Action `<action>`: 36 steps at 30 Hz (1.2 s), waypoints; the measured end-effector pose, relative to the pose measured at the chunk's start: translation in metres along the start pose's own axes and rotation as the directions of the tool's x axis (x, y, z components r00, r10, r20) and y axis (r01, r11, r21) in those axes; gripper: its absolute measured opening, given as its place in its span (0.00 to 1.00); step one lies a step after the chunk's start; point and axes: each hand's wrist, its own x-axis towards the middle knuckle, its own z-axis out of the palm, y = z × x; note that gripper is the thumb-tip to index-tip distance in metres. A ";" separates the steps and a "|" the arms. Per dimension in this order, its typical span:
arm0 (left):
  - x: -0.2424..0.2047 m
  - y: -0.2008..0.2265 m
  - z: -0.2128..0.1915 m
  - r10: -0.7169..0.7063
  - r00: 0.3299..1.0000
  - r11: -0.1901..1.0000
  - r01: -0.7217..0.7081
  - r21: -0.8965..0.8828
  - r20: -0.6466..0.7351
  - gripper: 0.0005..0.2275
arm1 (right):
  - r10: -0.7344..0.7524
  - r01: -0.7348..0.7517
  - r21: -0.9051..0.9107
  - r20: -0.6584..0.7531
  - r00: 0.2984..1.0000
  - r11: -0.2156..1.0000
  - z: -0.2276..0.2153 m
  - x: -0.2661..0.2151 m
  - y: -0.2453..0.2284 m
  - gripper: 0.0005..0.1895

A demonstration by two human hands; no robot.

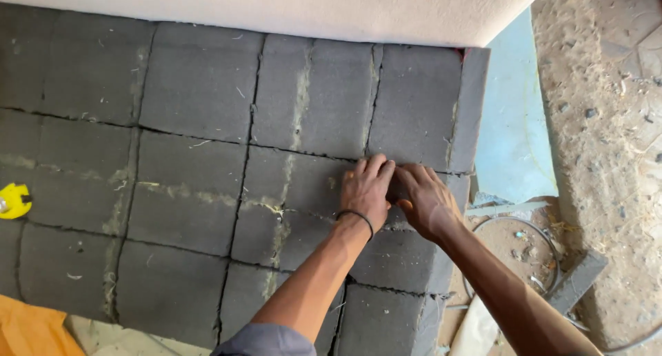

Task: Measuring the dimensions and checking the alignment of foam blocks on a furniture frame using a tape measure and manual inspection.

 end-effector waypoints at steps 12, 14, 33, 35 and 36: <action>0.021 -0.026 0.025 -0.030 0.995 1.000 0.031 -0.006 0.094 0.36 | -0.025 0.026 -0.071 0.021 0.999 0.997 -0.030 -0.001 0.016 0.40; 0.013 -0.015 0.028 -0.032 0.995 0.999 0.034 -0.016 0.090 0.35 | 0.000 -0.001 -0.094 -0.009 1.000 0.996 -0.039 -0.022 0.028 0.40; 0.020 -0.041 -0.020 -0.063 0.942 0.992 0.021 -0.127 -0.331 0.27 | 0.070 -0.048 0.067 -0.380 0.922 0.997 -0.055 -0.003 0.054 0.32; 0.050 -0.062 -0.039 -0.127 0.925 0.986 0.079 -0.146 -0.357 0.30 | -0.057 0.085 0.048 -0.419 0.906 0.995 -0.067 0.033 0.017 0.34; 0.067 -0.071 -0.046 -0.179 0.907 0.982 0.140 -0.129 -0.380 0.34 | -0.010 0.083 0.166 -0.402 0.915 0.983 -0.072 0.048 0.002 0.38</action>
